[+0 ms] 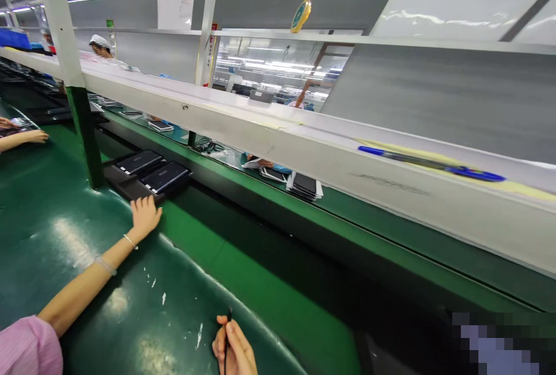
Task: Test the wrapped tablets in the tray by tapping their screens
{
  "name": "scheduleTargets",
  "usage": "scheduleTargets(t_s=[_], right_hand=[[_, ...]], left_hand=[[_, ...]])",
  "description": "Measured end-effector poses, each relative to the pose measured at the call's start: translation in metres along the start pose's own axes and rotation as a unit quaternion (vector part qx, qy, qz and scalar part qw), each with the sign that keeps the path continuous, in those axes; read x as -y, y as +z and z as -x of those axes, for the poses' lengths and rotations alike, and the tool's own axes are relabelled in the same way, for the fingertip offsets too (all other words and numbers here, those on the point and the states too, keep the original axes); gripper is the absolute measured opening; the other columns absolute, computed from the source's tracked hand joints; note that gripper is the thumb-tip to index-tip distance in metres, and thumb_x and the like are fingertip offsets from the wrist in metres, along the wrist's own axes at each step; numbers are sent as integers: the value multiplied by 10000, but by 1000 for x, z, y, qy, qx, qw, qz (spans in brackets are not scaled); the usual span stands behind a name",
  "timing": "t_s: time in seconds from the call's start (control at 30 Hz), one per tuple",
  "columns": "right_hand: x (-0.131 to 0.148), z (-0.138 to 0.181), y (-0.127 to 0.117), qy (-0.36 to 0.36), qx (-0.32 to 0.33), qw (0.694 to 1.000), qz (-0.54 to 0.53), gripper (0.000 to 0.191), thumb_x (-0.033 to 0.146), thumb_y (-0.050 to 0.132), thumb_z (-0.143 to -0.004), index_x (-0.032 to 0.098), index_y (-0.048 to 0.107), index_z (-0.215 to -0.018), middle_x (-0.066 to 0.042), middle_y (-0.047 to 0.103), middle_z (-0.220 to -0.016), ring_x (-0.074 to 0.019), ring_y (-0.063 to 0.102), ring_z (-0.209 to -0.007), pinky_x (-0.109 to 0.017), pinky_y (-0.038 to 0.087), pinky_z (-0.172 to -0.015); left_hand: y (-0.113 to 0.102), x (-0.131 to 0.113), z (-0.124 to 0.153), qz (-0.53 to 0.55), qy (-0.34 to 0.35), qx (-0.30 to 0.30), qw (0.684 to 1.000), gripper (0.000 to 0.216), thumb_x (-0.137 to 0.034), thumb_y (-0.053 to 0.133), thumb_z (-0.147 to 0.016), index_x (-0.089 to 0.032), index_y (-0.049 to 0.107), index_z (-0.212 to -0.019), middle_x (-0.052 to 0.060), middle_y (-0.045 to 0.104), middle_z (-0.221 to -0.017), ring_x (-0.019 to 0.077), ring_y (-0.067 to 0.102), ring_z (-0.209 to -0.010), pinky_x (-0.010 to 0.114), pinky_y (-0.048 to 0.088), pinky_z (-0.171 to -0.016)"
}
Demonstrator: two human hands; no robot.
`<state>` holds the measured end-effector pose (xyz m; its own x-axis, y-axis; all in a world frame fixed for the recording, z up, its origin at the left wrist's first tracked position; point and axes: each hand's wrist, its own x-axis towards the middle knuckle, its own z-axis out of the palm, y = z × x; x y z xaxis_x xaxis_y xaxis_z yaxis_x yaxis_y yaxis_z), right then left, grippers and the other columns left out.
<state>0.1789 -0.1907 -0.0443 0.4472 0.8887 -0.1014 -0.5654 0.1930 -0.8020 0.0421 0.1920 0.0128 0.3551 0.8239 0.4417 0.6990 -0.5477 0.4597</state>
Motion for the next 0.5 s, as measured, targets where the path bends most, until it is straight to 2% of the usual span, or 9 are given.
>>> scheduleTargets(t_s=[0.07,0.17,0.23,0.3,0.37,0.43,0.5], right_hand=[[-3,0,1,-8,1,1000,-4,409,543,858,-918,176,812,-1092,-20,484,-721,-136,370,-633,-226,373,-628],[-7,0,1,-31,-16,999,-14,412,550,855,-909,176,814,-1079,-17,470,-706,-137,354,-621,-228,365,-608],[-7,1,2,-39,-26,999,-15,416,554,859,-898,182,816,-1078,-20,469,-708,-147,359,-624,-243,375,-605],[-4,2,5,-39,-29,999,-7,419,561,862,-888,190,821,-1078,-30,476,-717,-165,370,-635,-271,400,-611],[0,3,6,-41,-32,999,-2,405,566,857,-889,208,823,-1078,-33,480,-727,-180,379,-644,-295,425,-621],[2,4,5,-47,-38,998,-1,384,564,844,-906,228,817,-1092,-27,479,-734,-179,387,-652,-287,445,-631],[5,4,-1,-60,-54,997,3,377,561,846,-909,237,811,-1100,-16,473,-734,-166,395,-660,-252,460,-646]], left_hand=[[3,32,-13,-37,-14,-5,999,320,-161,447,-906,-37,636,-1132,271,632,-1135,454,472,-1235,737,198,-1126],[7,52,-16,-67,20,5,998,252,-159,457,-917,-103,669,-1041,203,667,-1060,388,532,-1138,701,158,-1169],[7,51,-15,-72,56,12,996,225,-185,479,-938,-120,679,-1020,183,671,-1035,370,539,-1120,671,168,-1185],[5,43,-12,-66,93,25,993,215,-217,504,-956,-117,687,-1010,178,666,-1006,364,543,-1088,591,331,-1130],[0,35,-3,-52,130,42,989,213,-236,522,-968,-115,691,-1011,169,659,-987,358,548,-1040,518,460,-1000],[-7,28,16,-35,165,58,984,214,-249,530,-983,-120,691,-1037,154,658,-998,348,556,-1014,496,501,-930],[-15,25,45,-17,198,72,977,212,-258,543,-994,-131,689,-1081,142,666,-1039,337,570,-1038,498,511,-954]])
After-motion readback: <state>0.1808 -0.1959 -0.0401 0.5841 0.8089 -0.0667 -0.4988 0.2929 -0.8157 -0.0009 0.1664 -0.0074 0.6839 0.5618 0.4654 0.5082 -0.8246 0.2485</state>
